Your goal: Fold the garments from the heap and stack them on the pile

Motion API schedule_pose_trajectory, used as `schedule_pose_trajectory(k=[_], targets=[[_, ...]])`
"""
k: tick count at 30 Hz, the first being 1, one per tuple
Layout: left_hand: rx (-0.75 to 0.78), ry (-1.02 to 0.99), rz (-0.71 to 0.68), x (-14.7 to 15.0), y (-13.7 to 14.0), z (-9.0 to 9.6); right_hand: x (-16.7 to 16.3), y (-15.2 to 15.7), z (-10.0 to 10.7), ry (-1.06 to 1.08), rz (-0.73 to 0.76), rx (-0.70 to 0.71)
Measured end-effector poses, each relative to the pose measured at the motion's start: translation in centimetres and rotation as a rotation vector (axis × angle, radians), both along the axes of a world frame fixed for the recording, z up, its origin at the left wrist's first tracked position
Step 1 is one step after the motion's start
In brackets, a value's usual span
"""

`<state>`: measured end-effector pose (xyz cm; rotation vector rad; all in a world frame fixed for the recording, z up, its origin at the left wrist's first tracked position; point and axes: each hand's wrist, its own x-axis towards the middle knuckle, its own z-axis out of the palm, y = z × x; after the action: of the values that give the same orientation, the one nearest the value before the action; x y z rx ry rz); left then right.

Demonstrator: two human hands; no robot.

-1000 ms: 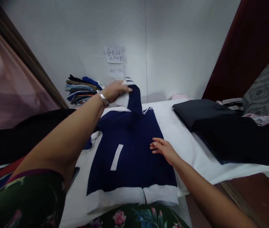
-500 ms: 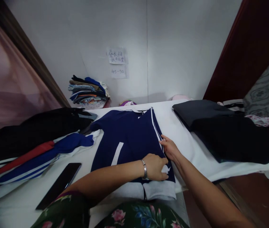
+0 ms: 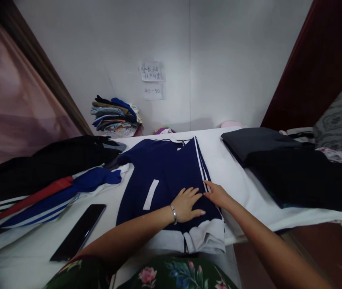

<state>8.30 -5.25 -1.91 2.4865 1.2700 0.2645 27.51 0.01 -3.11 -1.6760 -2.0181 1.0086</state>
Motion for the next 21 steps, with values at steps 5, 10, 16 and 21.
schedule_pose_trajectory(k=[5, 10, 16, 21], targets=[[0.07, 0.041, -0.026, -0.1, -0.3, -3.4, -0.5, 0.1, 3.0, -0.492, 0.168, 0.331], [0.096, 0.051, -0.025, 0.0, -0.2, -3.5, -3.8, 3.2, 4.3, -0.21, 0.264, 0.743], [0.082, 0.062, 0.013, -0.4, -0.8, -3.5, -4.2, 7.6, -1.1, -0.472, 0.111, 0.345], [0.005, 0.066, -0.021, -0.9, -0.9, -2.5, -3.2, 8.4, -3.1, -0.512, 0.08, 0.29]])
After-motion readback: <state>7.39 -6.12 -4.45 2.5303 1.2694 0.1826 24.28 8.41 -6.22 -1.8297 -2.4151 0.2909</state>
